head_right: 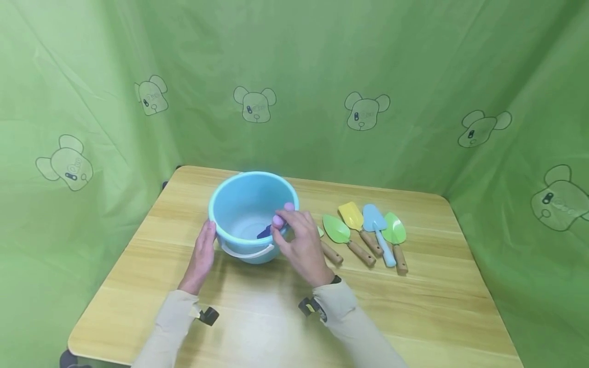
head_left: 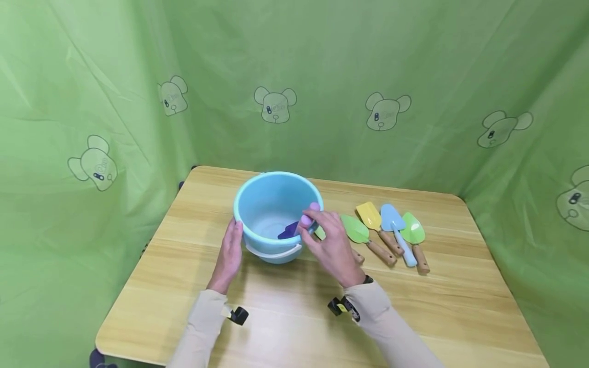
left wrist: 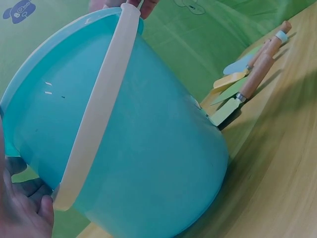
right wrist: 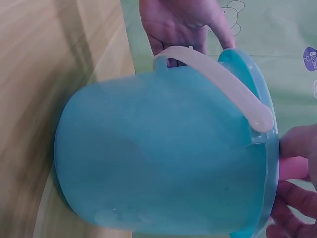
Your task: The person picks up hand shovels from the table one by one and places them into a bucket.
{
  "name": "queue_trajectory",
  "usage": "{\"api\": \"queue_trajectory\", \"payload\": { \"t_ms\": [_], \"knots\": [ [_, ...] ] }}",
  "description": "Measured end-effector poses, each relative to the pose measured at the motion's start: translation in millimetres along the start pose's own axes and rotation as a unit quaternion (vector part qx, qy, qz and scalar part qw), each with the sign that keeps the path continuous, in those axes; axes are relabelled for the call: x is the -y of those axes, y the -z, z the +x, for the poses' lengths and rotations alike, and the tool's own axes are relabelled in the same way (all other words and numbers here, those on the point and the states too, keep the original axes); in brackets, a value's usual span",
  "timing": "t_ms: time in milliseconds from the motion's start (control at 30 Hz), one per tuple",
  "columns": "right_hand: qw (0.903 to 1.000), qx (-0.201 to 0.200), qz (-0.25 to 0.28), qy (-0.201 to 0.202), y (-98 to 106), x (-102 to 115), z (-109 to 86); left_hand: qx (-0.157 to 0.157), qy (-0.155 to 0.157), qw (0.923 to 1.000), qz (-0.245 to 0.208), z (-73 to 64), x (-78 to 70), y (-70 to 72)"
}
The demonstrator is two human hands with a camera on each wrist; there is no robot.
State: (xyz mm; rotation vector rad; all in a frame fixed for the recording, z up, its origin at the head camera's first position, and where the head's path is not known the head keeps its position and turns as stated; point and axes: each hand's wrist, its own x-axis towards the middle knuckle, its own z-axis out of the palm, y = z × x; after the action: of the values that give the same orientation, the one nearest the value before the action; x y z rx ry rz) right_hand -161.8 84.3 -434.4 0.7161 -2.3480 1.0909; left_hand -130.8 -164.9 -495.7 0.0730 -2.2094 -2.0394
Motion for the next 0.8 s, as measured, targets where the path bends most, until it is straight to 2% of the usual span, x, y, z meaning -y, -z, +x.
{"api": "queue_trajectory", "payload": {
  "t_ms": [133, 333, 667, 800],
  "knots": [
    [0.9993, -0.003, -0.038, -0.002, -2, 0, 1.1, 0.000, 0.000, 1.0000, 0.000, -0.3, -1.3, -0.6],
    [0.9979, -0.008, -0.056, -0.032, -4, 3, 2.3, -0.003, 0.006, 1.0000, 0.004, 0.0, -0.8, -0.2],
    [0.9971, -0.016, -0.036, -0.065, -3, 3, -3.4, -0.007, 0.030, 0.9994, 0.018, -1.6, 0.4, 0.8],
    [0.9970, -0.032, -0.011, -0.070, 2, -1, -14.7, -0.003, 0.016, 0.9998, 0.014, -1.2, 0.3, 0.6]
  ]
}}
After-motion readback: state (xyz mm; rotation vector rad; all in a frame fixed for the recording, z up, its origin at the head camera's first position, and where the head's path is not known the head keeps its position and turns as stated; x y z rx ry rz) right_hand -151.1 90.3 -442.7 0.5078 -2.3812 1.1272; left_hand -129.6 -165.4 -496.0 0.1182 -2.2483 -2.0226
